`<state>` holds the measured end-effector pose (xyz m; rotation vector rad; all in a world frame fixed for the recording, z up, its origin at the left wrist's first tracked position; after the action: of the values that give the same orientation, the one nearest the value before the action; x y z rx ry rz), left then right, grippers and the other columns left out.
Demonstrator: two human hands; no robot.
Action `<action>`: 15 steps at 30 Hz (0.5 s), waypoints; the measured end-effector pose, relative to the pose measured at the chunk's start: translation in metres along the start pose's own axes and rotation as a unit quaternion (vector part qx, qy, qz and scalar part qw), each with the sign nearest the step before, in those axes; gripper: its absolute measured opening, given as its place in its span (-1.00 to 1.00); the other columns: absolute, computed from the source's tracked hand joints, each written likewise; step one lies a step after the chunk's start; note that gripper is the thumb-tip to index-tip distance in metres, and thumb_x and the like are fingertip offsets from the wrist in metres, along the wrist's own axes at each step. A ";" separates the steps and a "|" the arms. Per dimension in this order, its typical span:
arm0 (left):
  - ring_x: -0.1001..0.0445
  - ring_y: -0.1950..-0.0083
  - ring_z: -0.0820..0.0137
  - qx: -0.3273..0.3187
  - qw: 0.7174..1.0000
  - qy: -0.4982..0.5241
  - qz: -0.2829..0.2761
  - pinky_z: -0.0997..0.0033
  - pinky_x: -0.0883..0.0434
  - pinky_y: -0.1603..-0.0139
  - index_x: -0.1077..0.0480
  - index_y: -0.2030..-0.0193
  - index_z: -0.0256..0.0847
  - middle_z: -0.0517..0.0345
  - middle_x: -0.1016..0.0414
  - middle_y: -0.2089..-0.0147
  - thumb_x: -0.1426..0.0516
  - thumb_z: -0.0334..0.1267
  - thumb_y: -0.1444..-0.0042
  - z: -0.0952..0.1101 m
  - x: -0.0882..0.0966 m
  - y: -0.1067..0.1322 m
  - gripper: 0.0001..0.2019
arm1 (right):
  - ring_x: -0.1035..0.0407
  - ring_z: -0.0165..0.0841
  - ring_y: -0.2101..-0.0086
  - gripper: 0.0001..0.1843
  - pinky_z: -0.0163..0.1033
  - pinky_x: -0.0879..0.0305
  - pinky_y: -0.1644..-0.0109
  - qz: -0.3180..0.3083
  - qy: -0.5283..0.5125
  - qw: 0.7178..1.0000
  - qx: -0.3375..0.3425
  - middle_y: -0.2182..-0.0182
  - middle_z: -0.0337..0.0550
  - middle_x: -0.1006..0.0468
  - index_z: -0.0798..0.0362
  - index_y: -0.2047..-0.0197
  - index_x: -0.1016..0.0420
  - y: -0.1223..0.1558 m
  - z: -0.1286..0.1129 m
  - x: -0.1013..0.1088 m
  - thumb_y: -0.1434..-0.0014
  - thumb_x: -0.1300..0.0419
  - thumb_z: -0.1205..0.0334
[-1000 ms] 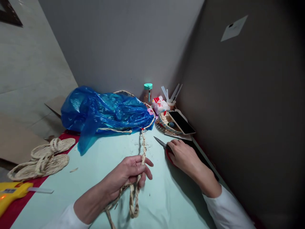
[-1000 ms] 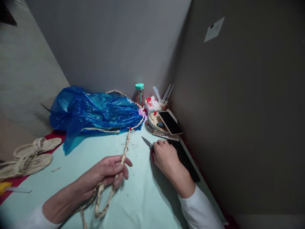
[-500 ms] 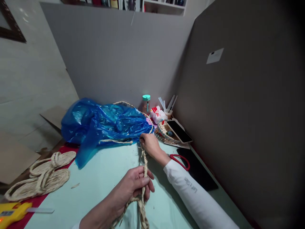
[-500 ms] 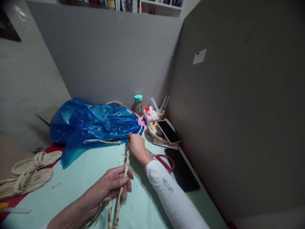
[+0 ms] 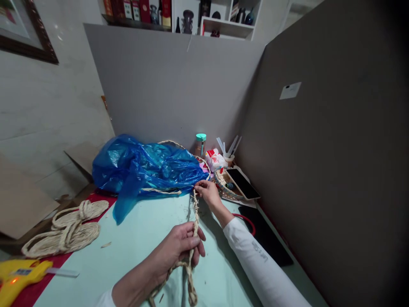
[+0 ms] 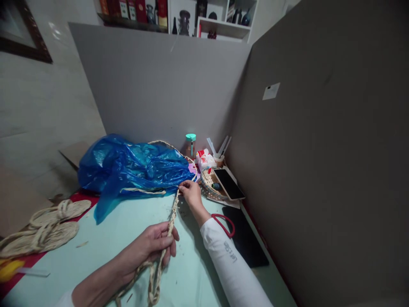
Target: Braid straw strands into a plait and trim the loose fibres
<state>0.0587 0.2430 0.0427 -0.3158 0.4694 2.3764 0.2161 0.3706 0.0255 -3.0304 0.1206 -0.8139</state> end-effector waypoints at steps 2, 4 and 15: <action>-0.39 0.56 0.54 0.003 1.000 -0.001 -0.008 0.54 -0.21 0.50 -0.35 0.25 -0.28 0.15 -0.52 0.43 -0.27 -0.17 -0.03 -0.001 -0.002 0.000 -0.73 | -0.46 -0.22 0.04 -0.61 0.00 -0.47 -0.01 0.009 -0.010 1.000 0.003 -0.07 -0.03 -0.48 0.09 -0.15 -0.40 0.000 0.002 0.001 -0.33 -0.20 0.11; -0.40 0.56 0.53 0.005 1.000 0.000 -0.013 0.53 -0.22 0.49 -0.36 0.25 -0.28 0.13 -0.53 0.43 -0.26 -0.18 -0.02 -0.004 -0.003 -0.001 -0.75 | -0.46 -0.21 0.03 -0.61 0.01 -0.47 -0.01 0.017 -0.007 1.000 0.008 -0.08 -0.03 -0.47 0.09 -0.15 -0.40 0.001 0.003 0.003 -0.33 -0.20 0.10; -0.41 0.59 0.42 0.042 0.999 0.027 -0.020 0.42 -0.33 0.51 -0.42 0.44 -0.27 0.08 -0.52 0.52 -0.17 -0.42 0.15 -0.028 0.005 -0.019 -0.94 | -0.49 -0.29 0.20 -0.75 -0.11 -0.45 0.10 0.016 0.145 0.987 0.068 0.15 -0.12 -0.57 0.12 0.07 -0.52 0.003 0.003 0.013 -0.30 -0.22 0.12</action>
<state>0.0707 0.2477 0.0115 -0.3480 0.5810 2.3078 0.2285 0.3667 0.0287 -2.7595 0.1081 -1.2032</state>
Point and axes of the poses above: each hand's wrist, its own y-axis away from the middle knuckle, its own x-axis out of the back of the hand, z = x × y, the point moved 2 cm from there along -y, towards the middle knuckle
